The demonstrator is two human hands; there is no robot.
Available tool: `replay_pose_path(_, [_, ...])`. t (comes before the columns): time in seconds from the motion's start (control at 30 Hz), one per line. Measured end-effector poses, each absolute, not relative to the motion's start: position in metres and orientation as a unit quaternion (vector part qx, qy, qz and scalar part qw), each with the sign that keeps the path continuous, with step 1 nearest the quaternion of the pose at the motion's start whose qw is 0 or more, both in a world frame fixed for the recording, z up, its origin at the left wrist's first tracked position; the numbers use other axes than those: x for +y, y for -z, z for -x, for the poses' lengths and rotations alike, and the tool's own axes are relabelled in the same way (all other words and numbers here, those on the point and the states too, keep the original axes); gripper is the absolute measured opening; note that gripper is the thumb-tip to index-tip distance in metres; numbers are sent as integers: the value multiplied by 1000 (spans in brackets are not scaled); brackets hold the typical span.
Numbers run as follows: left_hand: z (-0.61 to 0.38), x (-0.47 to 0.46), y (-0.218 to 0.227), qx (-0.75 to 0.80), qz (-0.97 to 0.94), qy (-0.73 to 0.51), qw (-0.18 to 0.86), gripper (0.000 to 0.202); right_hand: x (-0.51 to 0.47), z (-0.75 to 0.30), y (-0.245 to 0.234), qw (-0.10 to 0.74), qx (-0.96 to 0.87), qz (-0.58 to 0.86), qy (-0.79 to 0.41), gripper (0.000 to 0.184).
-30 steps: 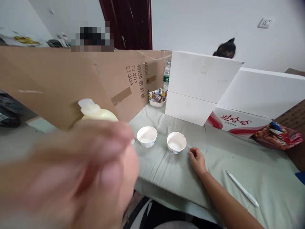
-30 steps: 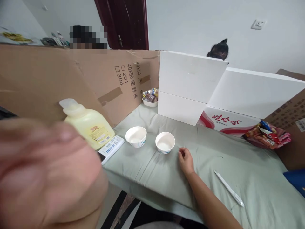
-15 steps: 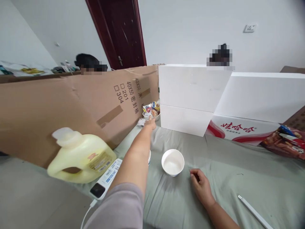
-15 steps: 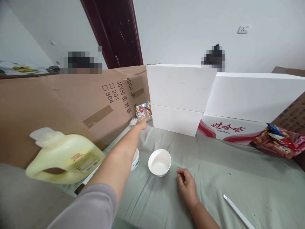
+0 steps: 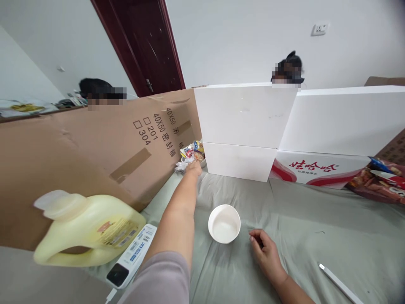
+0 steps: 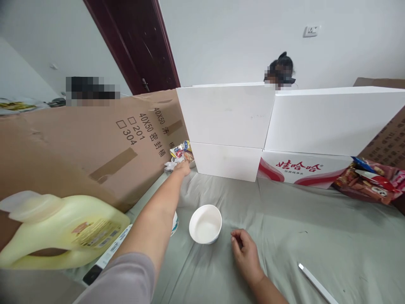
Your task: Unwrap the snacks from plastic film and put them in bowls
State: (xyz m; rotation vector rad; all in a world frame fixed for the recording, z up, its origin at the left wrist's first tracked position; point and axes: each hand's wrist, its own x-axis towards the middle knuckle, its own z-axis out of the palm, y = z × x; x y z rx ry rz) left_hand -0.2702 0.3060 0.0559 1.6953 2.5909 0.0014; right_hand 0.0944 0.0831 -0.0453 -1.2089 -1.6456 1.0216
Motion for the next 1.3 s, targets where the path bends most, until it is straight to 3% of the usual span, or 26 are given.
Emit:
replay_pose_path(0.27, [254, 246, -59, 807, -585, 54, 62, 36, 72, -90, 39, 438, -743, 414, -291, 48])
replay_pose_path(0.43, [240, 209, -63, 802, -590, 65, 71, 36, 67, -68, 1, 276, -834, 411, -242, 68])
replay_pose_path(0.53, [232, 193, -67, 807, -582, 70, 76, 36, 75, -61, -18, 167, -850, 450, -217, 48])
replay_pose_path(0.6, [228, 185, -70, 815, -570, 75, 78, 36, 81, -70, -25, 147, -846, 470, -205, 28])
replay_pose_path(0.67, [226, 177, -71, 823, -557, 81, 81, 36, 87, -90, -28, 156, -835, 490, -197, 19])
replay_pose_path(0.8, [223, 165, -75, 822, -555, 89, 91, 35, 99, -158, -30, 173, -768, 596, -157, 21])
replay_pose_path(1.1, [184, 141, -90, 746, -649, 87, 124, 26, 117, -261, -34, 114, -642, 750, -113, 45])
replay_pose_path(1.2, [158, 124, -88, 716, -685, 58, 121, 13, 106, -260, -34, 167, -626, 754, -109, 58])
replay_pose_path(1.3, [133, 103, -81, 683, -720, 25, 118, 9, 93, -242, -28, 270, -638, 708, -136, 56])
